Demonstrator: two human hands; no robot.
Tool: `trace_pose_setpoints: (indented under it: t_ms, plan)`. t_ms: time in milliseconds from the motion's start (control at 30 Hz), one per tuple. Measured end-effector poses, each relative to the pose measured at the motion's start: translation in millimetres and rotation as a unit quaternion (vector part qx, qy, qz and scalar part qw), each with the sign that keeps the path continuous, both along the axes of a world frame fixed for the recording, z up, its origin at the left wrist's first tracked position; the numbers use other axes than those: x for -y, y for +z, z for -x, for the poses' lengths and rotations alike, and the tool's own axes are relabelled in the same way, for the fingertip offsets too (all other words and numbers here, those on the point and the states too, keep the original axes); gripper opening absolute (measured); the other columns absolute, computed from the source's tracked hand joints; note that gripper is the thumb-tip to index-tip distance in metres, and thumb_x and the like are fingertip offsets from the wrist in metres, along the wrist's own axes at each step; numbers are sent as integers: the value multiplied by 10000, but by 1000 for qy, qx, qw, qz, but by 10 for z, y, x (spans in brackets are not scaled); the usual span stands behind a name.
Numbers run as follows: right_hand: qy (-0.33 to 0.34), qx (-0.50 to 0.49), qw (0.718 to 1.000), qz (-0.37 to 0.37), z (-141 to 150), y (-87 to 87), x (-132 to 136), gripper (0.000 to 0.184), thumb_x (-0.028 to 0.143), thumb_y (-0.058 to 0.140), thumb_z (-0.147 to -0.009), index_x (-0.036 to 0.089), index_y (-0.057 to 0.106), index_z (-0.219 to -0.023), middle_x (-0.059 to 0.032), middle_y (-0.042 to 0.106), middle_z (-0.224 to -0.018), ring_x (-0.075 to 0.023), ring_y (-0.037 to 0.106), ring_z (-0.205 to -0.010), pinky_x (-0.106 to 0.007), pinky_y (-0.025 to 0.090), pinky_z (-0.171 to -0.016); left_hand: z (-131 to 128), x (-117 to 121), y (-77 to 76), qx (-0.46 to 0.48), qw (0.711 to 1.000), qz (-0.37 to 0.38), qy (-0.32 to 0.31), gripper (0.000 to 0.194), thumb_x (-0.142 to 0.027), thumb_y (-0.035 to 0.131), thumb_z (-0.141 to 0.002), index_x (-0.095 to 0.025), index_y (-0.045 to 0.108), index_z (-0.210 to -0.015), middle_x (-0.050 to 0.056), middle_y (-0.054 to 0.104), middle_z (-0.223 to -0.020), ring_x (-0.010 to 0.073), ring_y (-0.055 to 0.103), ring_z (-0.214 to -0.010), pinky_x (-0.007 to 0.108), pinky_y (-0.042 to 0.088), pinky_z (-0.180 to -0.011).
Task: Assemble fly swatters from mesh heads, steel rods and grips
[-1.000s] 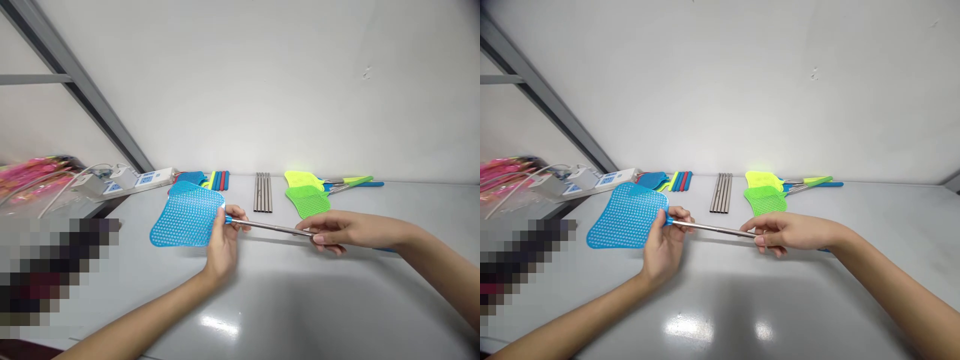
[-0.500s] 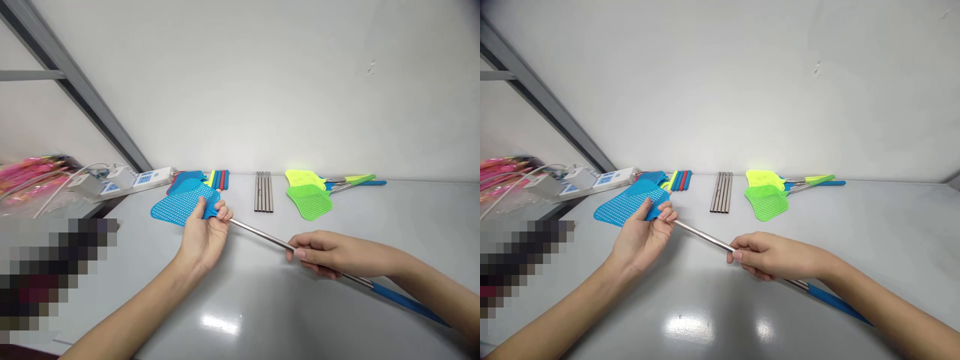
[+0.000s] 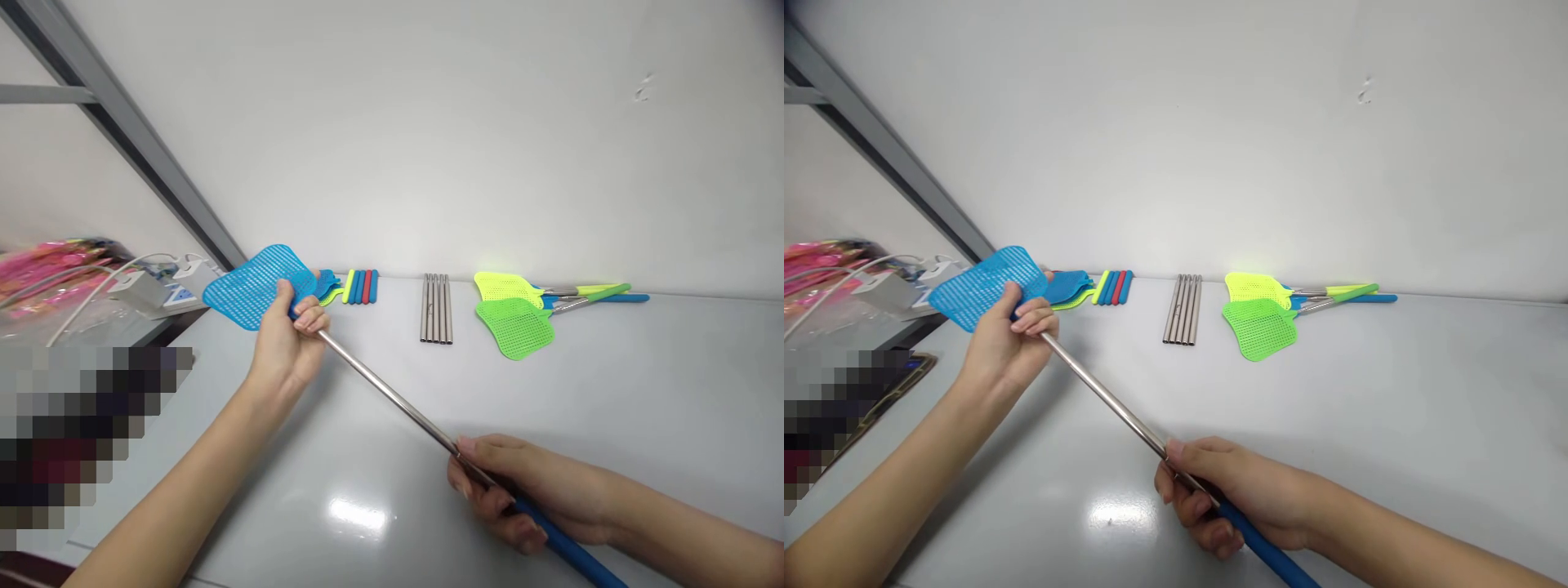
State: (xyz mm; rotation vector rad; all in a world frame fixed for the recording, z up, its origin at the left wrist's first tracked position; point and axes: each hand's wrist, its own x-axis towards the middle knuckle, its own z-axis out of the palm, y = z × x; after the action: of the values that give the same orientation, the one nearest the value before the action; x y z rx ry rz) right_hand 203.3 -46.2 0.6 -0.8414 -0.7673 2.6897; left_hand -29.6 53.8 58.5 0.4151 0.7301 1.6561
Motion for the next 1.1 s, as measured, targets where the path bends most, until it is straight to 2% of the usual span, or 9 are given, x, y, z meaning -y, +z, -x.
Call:
trace_pose_setpoints:
  t_ms: [100, 167, 267, 367, 567, 700, 800, 967, 1100]
  plan:
    - [24, -19, 999, 30, -22, -36, -2, 379, 497, 374, -857, 173, 452, -678, 81, 287, -476, -29, 204, -329, -117, 151, -276, -45, -29, -83, -105, 988, -72, 84, 266, -196, 348, -902, -144, 494, -686, -43, 439, -513, 19, 387, -348, 117, 317, -335]
    - [34, -34, 998, 38, -35, -53, 5, 386, 499, 349, -864, 184, 418, -651, 84, 281, -443, -35, 185, -309, -112, 149, -250, -99, -33, -196, -170, 974, -74, 132, 245, -189, 345, -881, -144, 518, -713, -30, 487, -529, 49, 429, -362, 154, 349, -346]
    - [38, -42, 997, 44, -60, -61, -1, 394, 490, 297, -881, 196, 385, -634, 94, 261, -393, -41, 159, -270, -110, 160, -212, -174, -15, -381, -184, 973, -27, 136, 191, -184, 372, -837, -153, 497, -695, -46, 475, -464, 79, 459, -351, 176, 364, -353]
    - [45, -31, 997, 51, -94, -61, -22, 394, 491, 291, -881, 200, 371, -629, 101, 258, -355, -42, 143, -243, -112, 166, -191, -227, 34, -486, -193, 973, 19, 125, 194, -202, 365, -822, -132, 509, -714, -36, 486, -454, 87, 477, -359, 179, 382, -378]
    - [76, 8, 996, 54, -152, -73, -38, 406, 534, 361, -843, 199, 368, -613, 103, 286, -349, -28, 124, -232, -113, 171, -182, -300, 179, -494, -192, 974, 44, 114, 232, -247, 332, -833, -126, 522, -891, -36, 507, -481, 93, 478, -360, 180, 378, -385]
    - [89, 32, 995, 37, -161, -54, -34, 420, 553, 387, -822, 199, 355, -598, 106, 304, -329, -25, 127, -209, -123, 162, -174, -343, 261, -497, -196, 973, 65, 103, 245, -247, 296, -847, -136, 499, -927, -27, 529, -473, 109, 478, -349, 197, 382, -382]
    - [91, 59, 994, 19, -159, -35, -39, 451, 590, 414, -788, 198, 343, -577, 107, 292, -300, -28, 161, -191, -124, 154, -175, -371, 303, -491, -195, 972, 81, 103, 242, -243, 272, -859, -152, 496, -866, -21, 541, -467, 120, 488, -348, 206, 383, -380]
    - [118, 104, 988, 5, -159, -12, -66, 479, 639, 425, -747, 196, 352, -579, 95, 315, -305, -36, 225, -191, -127, 96, -185, -392, 355, -499, -208, 967, 110, 97, 380, -239, 251, -871, -167, 462, -564, -33, 461, -377, 100, 440, -300, 198, 352, -363]
    - [116, 111, 987, 8, -151, 23, -84, 499, 670, 471, -687, 202, 351, -565, 95, 310, -290, -43, 237, -193, -139, 138, -172, -401, 383, -527, -208, 967, 116, 89, 450, -249, 247, -876, -171, 457, -486, -28, 445, -361, 98, 434, -302, 205, 358, -377]
